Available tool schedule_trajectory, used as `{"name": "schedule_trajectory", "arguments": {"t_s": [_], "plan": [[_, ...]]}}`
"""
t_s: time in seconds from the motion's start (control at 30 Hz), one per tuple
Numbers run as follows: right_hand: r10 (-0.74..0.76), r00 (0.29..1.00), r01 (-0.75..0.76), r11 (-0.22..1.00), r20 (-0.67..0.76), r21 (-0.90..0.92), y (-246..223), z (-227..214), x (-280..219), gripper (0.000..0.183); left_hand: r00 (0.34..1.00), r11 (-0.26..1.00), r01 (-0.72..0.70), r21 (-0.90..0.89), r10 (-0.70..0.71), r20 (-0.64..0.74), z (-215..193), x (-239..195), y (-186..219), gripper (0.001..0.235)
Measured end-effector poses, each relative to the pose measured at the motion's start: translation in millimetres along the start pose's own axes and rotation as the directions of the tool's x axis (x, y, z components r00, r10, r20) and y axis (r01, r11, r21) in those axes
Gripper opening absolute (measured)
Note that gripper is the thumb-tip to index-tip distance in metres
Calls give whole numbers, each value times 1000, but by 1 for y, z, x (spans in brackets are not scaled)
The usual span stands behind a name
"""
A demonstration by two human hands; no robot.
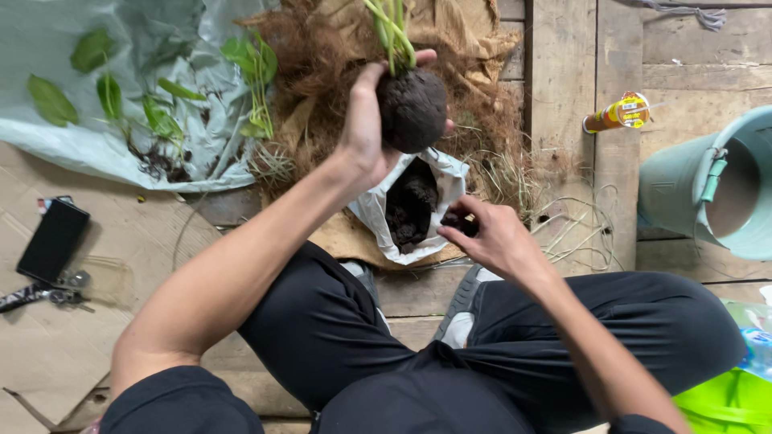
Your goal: The person sits on a wooden floor and packs soil around the root ball of a plant using both hands. They repeatedly take soil from a nearby bag and press it firmly around the roots to secure the plant.
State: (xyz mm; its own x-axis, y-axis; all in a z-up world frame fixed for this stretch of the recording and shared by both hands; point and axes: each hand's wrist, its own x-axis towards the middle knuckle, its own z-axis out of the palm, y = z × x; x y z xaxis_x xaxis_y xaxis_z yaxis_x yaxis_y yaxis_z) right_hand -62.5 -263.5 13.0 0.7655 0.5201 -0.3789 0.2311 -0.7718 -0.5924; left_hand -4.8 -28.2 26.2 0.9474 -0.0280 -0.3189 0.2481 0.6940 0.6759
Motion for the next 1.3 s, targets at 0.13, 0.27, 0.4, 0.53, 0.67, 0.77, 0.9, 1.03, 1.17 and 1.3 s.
{"name": "schedule_trajectory", "arguments": {"t_s": [0.13,0.27,0.4,0.53,0.67,0.77,0.9,1.03,1.17,1.3], "plan": [[-42,992,22,987,123,157,-15,-46,1,45,989,998,-30,-60,39,146,6,1,-3,67],[-16,923,-122,935,384,333,-23,-83,14,51,990,995,-51,-81,61,130,2,5,-5,80],[-96,892,-89,921,442,379,-35,-92,29,58,986,988,-157,-16,157,51,-6,16,-4,84],[-54,921,-98,927,387,363,-39,-88,40,54,985,990,-137,18,138,-99,-10,21,-6,78],[-97,938,-68,890,333,451,-32,-94,48,47,984,993,-116,19,117,-137,-8,28,-7,65],[-145,956,-11,853,257,521,-23,-100,48,41,983,992,-124,31,127,-131,-5,33,-12,60],[-125,974,8,852,188,524,-9,-108,46,35,988,988,-123,91,131,-85,6,38,-18,58],[-80,986,-26,796,147,605,7,-110,49,39,989,993,-107,44,111,-94,19,41,-23,58],[-78,974,-104,683,214,723,20,-105,52,49,989,994,-105,34,107,-98,26,41,-21,59],[-43,963,-188,604,268,775,26,-103,52,51,989,997,-50,-60,41,-145,30,43,-15,57]]}}
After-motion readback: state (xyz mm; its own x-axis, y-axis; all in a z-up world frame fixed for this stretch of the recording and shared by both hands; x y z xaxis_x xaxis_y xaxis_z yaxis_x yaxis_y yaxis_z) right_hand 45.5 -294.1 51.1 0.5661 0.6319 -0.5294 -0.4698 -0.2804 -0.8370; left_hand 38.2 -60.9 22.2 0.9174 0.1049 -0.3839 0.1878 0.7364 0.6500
